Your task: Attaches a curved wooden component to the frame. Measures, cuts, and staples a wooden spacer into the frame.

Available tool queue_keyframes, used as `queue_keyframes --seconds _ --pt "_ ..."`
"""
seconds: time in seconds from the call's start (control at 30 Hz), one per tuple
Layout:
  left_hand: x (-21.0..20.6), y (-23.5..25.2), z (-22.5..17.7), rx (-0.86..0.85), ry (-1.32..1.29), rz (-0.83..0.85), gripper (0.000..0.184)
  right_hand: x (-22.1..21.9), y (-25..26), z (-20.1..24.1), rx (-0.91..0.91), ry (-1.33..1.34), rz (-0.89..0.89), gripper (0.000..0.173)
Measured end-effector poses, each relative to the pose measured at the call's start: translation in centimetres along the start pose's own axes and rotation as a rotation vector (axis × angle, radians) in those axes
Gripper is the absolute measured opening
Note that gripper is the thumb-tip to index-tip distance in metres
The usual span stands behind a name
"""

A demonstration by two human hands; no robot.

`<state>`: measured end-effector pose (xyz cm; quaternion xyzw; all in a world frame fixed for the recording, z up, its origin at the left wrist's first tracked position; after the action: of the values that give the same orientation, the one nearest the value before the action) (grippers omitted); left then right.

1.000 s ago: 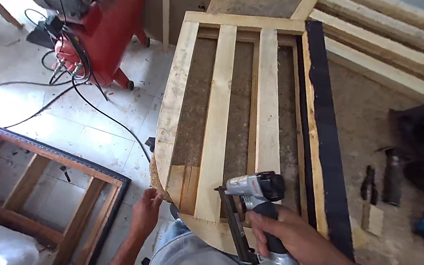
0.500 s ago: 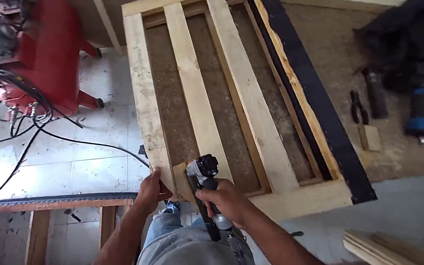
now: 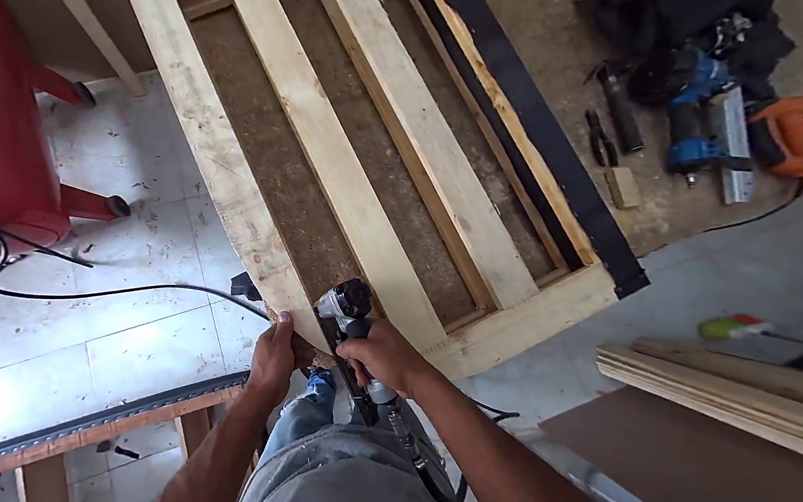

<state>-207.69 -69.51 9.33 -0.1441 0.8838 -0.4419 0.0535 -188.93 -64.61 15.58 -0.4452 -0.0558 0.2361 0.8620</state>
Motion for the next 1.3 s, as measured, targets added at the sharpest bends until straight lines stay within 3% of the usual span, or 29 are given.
queue_keyframes --seconds 0.4,0.57,1.07,1.3 --pt "0.6 0.4 -0.4 -0.007 0.099 0.048 0.053 0.4 0.7 1.9 -0.181 -0.347 0.002 0.022" --pt "0.3 0.4 -0.4 -0.022 0.114 0.026 0.051 1.2 -0.2 1.0 -0.104 -0.254 0.019 0.016" --pt "1.3 1.1 0.3 -0.203 0.248 0.015 0.053 0.9 -0.5 0.2 -0.063 -0.508 0.003 0.03" --pt "1.4 1.1 0.5 -0.226 0.277 0.014 0.053 1.5 -1.3 -1.8 -0.025 -0.395 0.037 0.03"
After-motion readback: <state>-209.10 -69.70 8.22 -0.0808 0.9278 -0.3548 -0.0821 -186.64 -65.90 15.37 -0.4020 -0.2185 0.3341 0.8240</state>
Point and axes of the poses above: each hand's wrist, its own y-axis towards the middle knuckle, its own x-axis out of the back of the hand, z = x × y, the point moved 2 cm from there along y, towards the middle knuckle, and after that the axes turned 5 degrees about y, right-handed, at the moved point
